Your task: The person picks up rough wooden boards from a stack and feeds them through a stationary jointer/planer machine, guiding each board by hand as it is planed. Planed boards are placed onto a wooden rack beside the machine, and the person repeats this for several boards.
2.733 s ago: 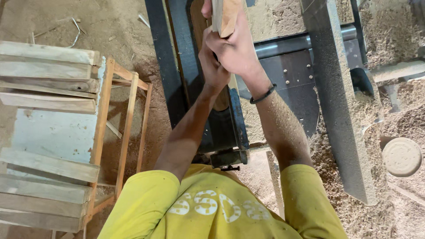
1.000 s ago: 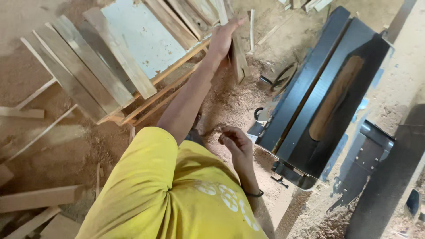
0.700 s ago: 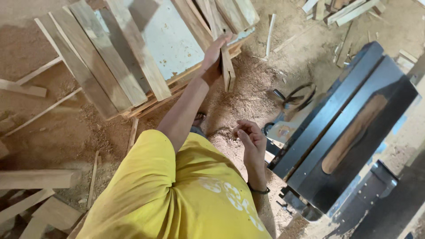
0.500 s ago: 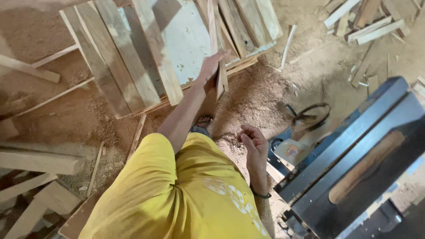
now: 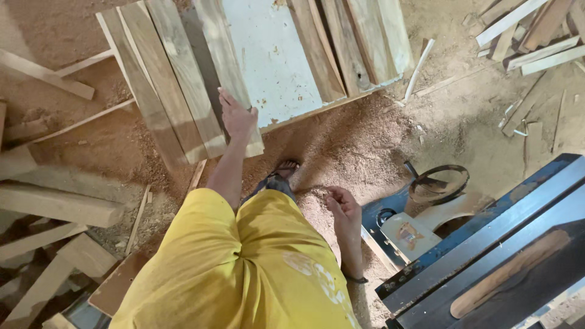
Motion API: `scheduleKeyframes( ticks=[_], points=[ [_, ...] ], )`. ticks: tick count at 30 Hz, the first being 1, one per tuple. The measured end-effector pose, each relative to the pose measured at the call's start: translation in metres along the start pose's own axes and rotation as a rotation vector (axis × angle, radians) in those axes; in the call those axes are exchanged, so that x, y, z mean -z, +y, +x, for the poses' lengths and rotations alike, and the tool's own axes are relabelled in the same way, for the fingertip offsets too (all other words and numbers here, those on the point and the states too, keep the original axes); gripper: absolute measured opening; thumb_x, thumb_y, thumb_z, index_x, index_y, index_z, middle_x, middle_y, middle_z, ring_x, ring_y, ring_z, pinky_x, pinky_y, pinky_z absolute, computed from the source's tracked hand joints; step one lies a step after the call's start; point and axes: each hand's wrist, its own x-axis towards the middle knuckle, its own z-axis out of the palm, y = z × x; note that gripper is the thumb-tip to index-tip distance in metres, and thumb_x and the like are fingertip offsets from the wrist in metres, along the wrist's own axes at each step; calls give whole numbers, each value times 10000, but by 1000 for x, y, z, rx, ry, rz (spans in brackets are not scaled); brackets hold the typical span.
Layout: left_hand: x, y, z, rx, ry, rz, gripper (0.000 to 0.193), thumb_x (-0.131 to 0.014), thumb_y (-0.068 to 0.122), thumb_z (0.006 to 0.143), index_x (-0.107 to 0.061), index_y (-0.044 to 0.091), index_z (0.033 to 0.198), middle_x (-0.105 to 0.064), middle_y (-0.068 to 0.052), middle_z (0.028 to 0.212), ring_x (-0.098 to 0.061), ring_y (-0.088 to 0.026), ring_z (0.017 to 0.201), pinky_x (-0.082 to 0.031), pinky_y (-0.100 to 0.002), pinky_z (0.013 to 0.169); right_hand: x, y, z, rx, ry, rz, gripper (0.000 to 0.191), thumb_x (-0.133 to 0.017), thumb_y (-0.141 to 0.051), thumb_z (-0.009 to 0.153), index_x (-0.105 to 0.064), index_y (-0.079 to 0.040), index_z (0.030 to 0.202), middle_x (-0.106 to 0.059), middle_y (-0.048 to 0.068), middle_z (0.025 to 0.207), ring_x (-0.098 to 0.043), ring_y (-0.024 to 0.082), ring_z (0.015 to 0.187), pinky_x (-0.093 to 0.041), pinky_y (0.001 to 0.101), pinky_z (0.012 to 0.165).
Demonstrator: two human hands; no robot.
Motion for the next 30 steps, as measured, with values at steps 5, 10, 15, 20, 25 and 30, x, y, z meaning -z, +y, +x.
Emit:
scheduleKeyframes(
  ticks=[5,10,15,20,25,30],
  points=[
    [-30,36,3,-277,167,332,1044,-800,260,772,-145,-36,1529,-211,-303,1582,-279,-446,1443,-221,-548,1173,5,5,2,-38,50,-74,328,-642,-17,926,-661,15,1251,-695,51,974,-642,95,868,-529,228,800],
    [-85,131,3,-468,-220,31,758,-721,286,918,-376,23,1540,-408,-221,1574,-484,-394,1428,-431,-471,1192,16,9,-4,-75,167,-267,311,-675,-49,926,-680,3,1233,-699,46,915,-616,100,810,-509,247,713],
    [-140,222,29,-174,-240,-149,992,-778,360,866,-185,-58,1542,-314,-324,1527,-435,-459,1367,-395,-513,1123,27,16,-18,-97,240,-312,308,-667,-103,928,-665,-17,1224,-717,50,889,-676,133,801,-554,283,694],
    [-158,242,50,116,-238,-140,1157,-849,338,745,-96,-54,1531,-266,-323,1527,-462,-422,1324,-435,-461,1090,33,22,-36,-148,303,-455,341,-683,-143,898,-664,-33,1220,-746,108,921,-745,221,850,-604,347,742],
    [-131,211,37,7,-378,-677,948,-829,140,750,-295,18,1525,-565,-246,1283,-653,-364,1108,-576,-455,859,34,21,-37,-133,209,-614,377,-694,-140,885,-647,-45,1248,-738,157,997,-730,282,891,-576,387,735],
    [-68,160,-18,-78,-732,-954,878,-696,-44,800,-320,121,1576,-600,-106,1144,-696,-255,967,-645,-401,735,36,11,-28,-17,153,-597,395,-704,-146,892,-648,-42,1269,-739,158,1026,-732,276,902,-579,374,769]
  ],
)
